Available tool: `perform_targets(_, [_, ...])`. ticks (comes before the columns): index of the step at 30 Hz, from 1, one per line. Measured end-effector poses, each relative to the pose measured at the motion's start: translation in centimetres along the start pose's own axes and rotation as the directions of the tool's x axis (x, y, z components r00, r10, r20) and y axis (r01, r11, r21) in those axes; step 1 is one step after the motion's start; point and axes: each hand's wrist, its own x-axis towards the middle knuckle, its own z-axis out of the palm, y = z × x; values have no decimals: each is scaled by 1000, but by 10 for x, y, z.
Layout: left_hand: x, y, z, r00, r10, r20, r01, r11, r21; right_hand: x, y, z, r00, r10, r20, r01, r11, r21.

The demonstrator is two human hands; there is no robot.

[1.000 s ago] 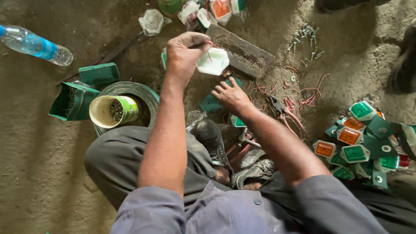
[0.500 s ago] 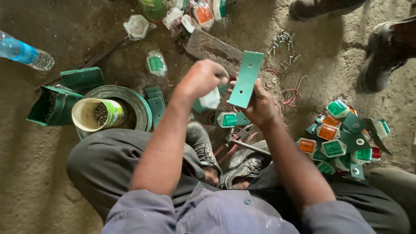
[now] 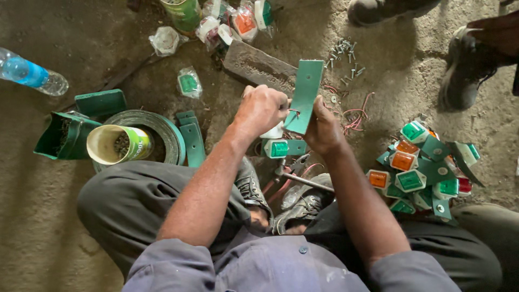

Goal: The person sits on the floor and assembles small electrical components. They use a hammer to secure parts onto a green metal bracket and a screwdriver to tighten screws. The person handles multiple components, including green and orange plastic pieces, and places the finished assemblies on the floor.

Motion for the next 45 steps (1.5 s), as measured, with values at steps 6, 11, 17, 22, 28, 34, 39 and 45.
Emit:
perform_targets(6, [-4, 0, 1, 957, 229, -179, -220, 973, 66, 1, 2, -10, 997, -79, 21, 79, 997, 16])
perform_targets(11, [-2, -1, 0, 933, 280, -227, -261, 959, 110, 4, 4, -13, 998, -67, 8, 66, 996, 63])
perform_targets(17, [-3, 3, 11, 915, 273, -298, -254, 962, 101, 3, 3, -10, 998, -61, 0, 61, 998, 2])
perform_targets(22, [-3, 6, 16, 909, 307, -281, -285, 951, 117, 5, 4, -10, 998, -43, -41, 44, 999, 19])
perform_targets(28, [-3, 4, 14, 932, 317, -177, -305, 948, 95, 5, -2, -7, 998, -33, -50, 32, 999, -17])
perform_targets(34, [-2, 6, 23, 948, 254, -193, -231, 964, 132, -1, -10, 7, 991, -110, 77, 120, 984, -132])
perform_targets(39, [-4, 4, 36, 961, 184, -205, -165, 981, 105, 1, -5, -1, 987, -153, -57, 132, 953, -272])
perform_targets(45, [-4, 2, 48, 972, -29, -233, -26, 972, -233, 19, 13, -13, 942, -307, -134, 247, 907, -341])
